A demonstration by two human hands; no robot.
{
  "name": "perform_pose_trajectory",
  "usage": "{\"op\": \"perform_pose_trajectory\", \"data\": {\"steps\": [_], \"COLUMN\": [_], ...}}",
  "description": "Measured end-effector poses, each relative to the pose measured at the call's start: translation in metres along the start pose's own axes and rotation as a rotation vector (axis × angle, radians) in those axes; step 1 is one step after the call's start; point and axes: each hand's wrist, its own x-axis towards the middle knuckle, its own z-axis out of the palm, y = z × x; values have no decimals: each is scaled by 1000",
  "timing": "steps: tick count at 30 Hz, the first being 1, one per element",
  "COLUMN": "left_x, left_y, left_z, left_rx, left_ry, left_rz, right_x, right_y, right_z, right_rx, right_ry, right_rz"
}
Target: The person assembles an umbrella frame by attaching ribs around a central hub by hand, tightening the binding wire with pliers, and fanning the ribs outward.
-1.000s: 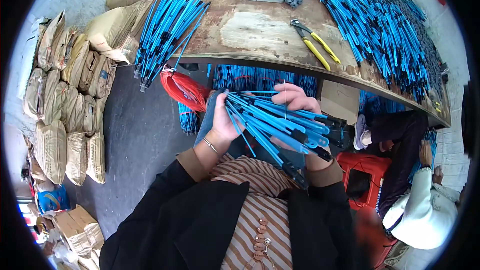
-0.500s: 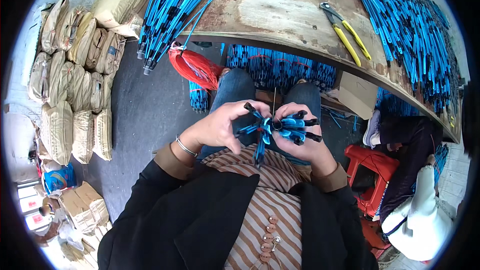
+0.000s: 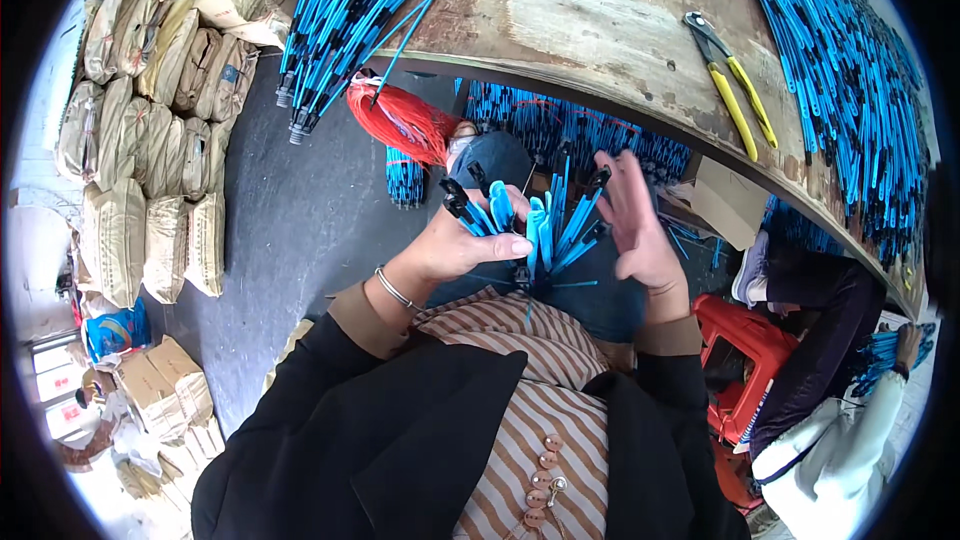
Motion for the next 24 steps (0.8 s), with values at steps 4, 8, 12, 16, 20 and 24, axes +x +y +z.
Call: {"op": "perform_pose_trajectory", "data": {"steps": [4,8,12,16,20,24], "left_x": [8,15,24,25,30,30], "left_y": [-2,11,9,8,8,6], "left_z": [-1,19,21,15,9,9], "left_rx": [137,75,10,23,76,-67], "left_ry": [-103,80,206,-41,-378,-472], "left_rz": [-65,-180,-170,-206,-74,-88], "right_x": [1,4,4,1,-2,-4], "right_y": [19,20,8,24,23,38], "right_z": [28,23,37,22,14,-1], "right_rx": [-182,-54,4,-55,12,72], "right_ry": [-166,-216,39,-6,-103,-262], "right_rz": [59,95,212,192,206,158]}}
